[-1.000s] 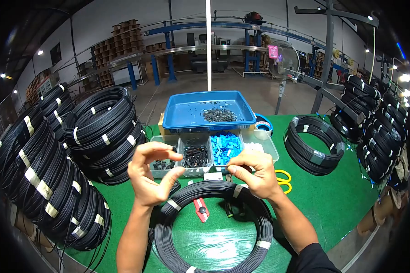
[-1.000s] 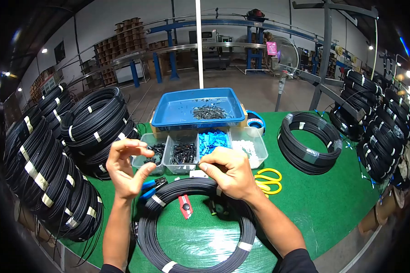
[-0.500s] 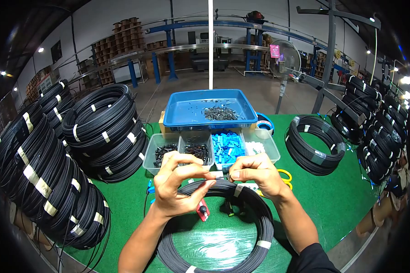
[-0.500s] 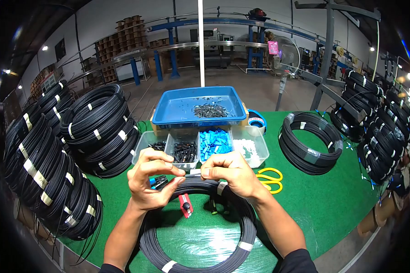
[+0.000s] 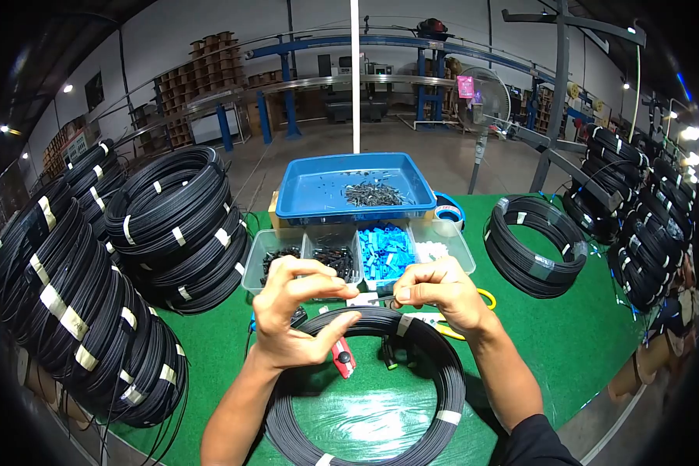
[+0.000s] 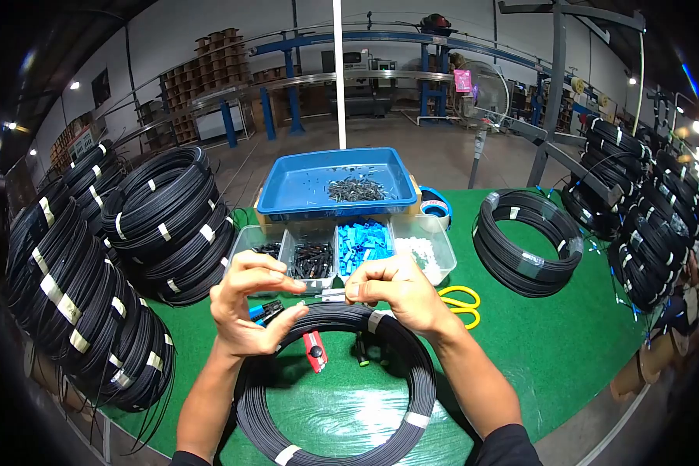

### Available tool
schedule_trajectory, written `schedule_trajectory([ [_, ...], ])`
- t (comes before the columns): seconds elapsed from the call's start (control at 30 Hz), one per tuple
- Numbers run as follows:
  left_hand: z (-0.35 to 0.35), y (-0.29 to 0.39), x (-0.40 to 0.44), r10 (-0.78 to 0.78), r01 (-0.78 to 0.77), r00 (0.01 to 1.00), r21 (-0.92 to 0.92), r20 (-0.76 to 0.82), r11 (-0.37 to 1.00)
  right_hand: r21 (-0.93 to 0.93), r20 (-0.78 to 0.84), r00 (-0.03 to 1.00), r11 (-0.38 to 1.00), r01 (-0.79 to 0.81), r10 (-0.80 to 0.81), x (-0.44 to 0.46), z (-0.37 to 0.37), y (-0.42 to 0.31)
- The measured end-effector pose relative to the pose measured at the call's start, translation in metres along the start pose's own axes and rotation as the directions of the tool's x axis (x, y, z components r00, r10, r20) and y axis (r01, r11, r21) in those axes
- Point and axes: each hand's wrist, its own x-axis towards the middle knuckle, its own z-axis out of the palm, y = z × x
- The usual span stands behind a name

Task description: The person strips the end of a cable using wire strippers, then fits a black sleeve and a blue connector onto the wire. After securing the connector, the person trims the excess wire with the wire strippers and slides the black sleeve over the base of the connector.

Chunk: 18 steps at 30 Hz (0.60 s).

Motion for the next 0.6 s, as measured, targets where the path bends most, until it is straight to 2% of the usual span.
schedule_trajectory([
  [0.07,0.003,0.003,0.001,0.001,-0.001,1.000,0.023,0.008,1.000,0.010,0.017,0.999,0.999,0.030,-0.030,0.000,0.003,0.002],
  [0.13,0.002,0.003,0.003,0.130,-0.136,0.989,0.077,0.074,0.988,0.015,0.018,1.000,1.000,0.017,-0.017,0.000,0.005,0.002],
  [0.3,0.002,0.000,0.001,0.119,-0.125,0.991,0.101,0.062,0.987,-0.005,0.027,0.999,1.000,0.018,-0.018,0.001,0.002,0.003],
  [0.37,-0.001,-0.005,-0.002,0.016,-0.016,1.000,0.022,-0.005,1.000,-0.052,-0.023,1.000,0.999,-0.001,0.000,0.000,-0.001,-0.002],
  [0.4,-0.009,-0.007,0.004,0.075,-0.076,0.997,0.033,0.023,0.997,-0.053,-0.024,1.000,0.999,0.000,-0.001,0.000,-0.003,-0.003],
  [0.47,-0.013,-0.013,0.002,0.014,-0.021,0.997,-0.106,-0.071,0.994,-0.022,-0.047,0.999,1.000,0.013,-0.014,0.000,-0.007,-0.003],
  [0.53,-0.016,-0.009,0.003,-0.015,0.008,0.998,-0.116,-0.062,0.993,-0.016,-0.055,0.998,1.000,0.016,-0.017,0.000,-0.006,-0.004],
  [0.6,-0.013,-0.005,0.002,-0.115,0.112,0.993,-0.131,-0.011,0.985,-0.055,-0.042,0.999,0.998,0.025,-0.028,-0.001,-0.005,-0.005],
])
